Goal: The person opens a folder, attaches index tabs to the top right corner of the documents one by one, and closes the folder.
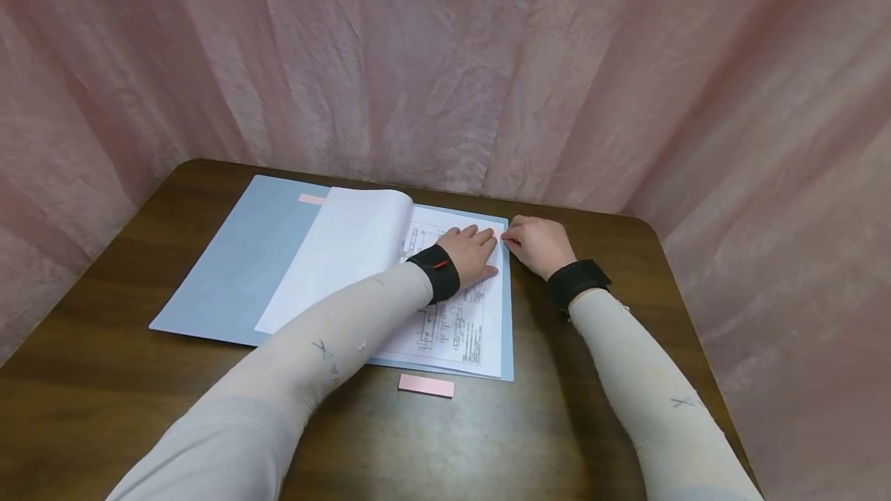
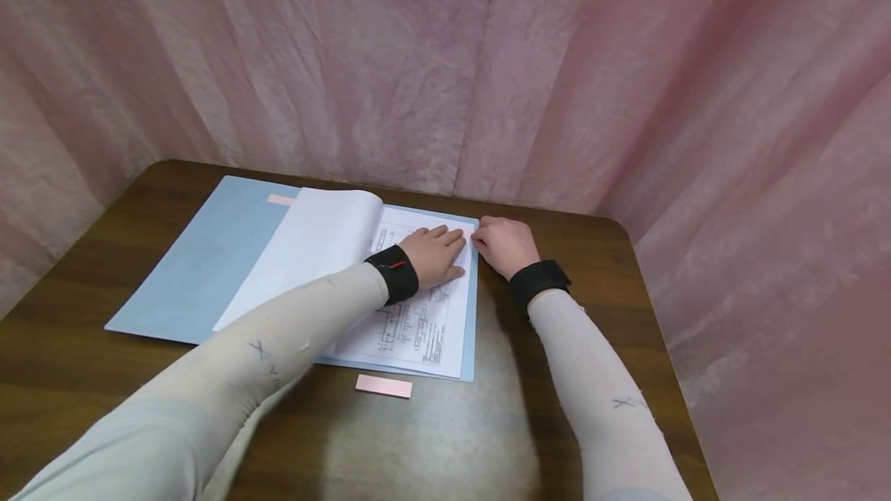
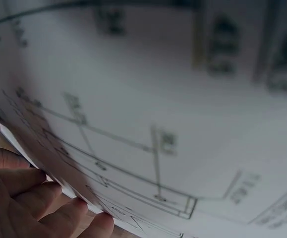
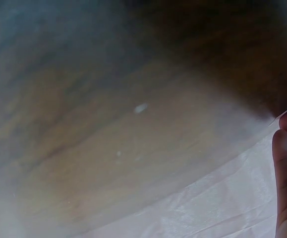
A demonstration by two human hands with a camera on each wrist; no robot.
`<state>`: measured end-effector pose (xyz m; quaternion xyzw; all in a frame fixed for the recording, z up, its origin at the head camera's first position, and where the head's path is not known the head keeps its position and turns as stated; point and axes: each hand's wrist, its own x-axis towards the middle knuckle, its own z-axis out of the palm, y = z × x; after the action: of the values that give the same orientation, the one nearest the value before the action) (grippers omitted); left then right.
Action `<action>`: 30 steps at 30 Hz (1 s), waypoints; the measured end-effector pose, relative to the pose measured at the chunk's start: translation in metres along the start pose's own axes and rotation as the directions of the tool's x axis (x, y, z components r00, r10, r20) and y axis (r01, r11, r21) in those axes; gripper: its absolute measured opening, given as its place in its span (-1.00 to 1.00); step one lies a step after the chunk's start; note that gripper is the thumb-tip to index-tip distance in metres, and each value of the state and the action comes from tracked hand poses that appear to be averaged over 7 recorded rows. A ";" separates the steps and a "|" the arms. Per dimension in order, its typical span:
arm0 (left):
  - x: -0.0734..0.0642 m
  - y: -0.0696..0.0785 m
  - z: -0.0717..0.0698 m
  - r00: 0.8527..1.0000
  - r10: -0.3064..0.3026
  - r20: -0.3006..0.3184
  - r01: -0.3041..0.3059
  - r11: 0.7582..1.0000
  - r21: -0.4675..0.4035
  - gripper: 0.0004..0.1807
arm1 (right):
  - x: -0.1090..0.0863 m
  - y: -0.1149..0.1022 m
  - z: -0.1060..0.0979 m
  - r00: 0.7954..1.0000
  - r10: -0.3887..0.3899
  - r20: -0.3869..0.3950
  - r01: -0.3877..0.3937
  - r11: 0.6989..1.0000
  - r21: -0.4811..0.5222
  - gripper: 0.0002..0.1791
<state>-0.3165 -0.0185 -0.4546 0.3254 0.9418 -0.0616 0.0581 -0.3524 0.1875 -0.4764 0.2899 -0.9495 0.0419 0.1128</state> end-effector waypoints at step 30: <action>0.022 0.001 0.014 0.995 -0.084 0.053 0.086 0.996 -0.030 -0.19 | -0.002 0.003 0.001 1.000 0.003 0.004 -0.003 1.000 -0.023 -0.82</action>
<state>-0.3321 -0.0063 -0.4719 0.2825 0.9538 -0.0571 0.0852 -0.3527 0.1905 -0.4776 0.2873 -0.9505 0.0306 0.1141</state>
